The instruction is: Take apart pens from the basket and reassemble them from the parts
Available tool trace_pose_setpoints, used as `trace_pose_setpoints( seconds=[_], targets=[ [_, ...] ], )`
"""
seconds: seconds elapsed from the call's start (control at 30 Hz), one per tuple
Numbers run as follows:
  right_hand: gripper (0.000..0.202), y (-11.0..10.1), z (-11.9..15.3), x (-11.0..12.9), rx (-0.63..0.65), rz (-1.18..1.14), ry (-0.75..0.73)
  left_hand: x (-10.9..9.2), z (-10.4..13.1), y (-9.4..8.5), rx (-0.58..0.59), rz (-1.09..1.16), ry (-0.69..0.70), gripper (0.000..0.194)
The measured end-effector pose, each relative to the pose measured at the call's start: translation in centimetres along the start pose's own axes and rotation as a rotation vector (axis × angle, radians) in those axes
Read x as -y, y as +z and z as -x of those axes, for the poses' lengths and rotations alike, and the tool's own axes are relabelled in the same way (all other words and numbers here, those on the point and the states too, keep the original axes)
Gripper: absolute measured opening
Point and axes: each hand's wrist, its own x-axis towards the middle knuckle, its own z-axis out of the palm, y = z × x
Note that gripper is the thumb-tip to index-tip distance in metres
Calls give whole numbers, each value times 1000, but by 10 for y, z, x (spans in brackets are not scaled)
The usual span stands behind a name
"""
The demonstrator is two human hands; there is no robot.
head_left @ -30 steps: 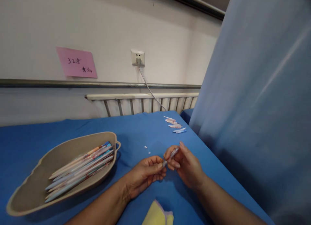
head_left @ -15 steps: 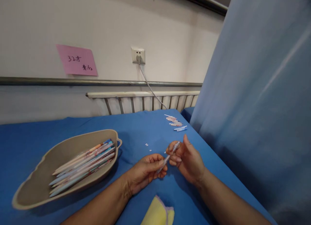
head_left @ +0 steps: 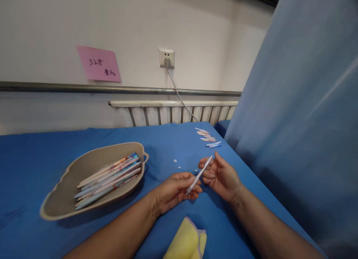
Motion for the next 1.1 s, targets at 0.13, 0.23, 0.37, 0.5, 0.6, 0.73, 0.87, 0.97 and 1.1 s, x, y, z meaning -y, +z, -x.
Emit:
trace_pose_setpoints(
  seconds=[0.13, 0.23, 0.37, 0.5, 0.6, 0.73, 0.87, 0.97, 1.1],
  targets=[
    [32, -3, -2, 0, -25, 25, -7, -1, 0, 1, -12, -9, -2, 21],
    [30, -5, -3, -1, -21, 24, -4, -1, -1, 2, -12, -6, -8, 22],
    [34, -6, -3, -2, -22, -16, 9, 0, -1, 2, -20, -5, -4, 21],
    [30, -7, -4, -5, -6, -62, 15, 1, 0, 1, 6, -32, 0, 21],
    [27, -5, -4, -8, 17, -71, 16, 2, 0, 0, 30, -53, 16, 23],
    [29, 2, -2, -9, -27, 24, -34, 2, -1, 3, 10, -88, 34, 24],
    [43, 1, -2, 3, -89, 320, -95, -3, 0, 6, -69, -108, 60, 23],
    [34, -16, -4, 19, -227, 708, -266, -9, 0, 4, -98, -106, 97, 22],
    [16, -42, -4, 28, -145, 1346, -184, -11, -2, -4, -132, -103, 140, 20]
  ],
)
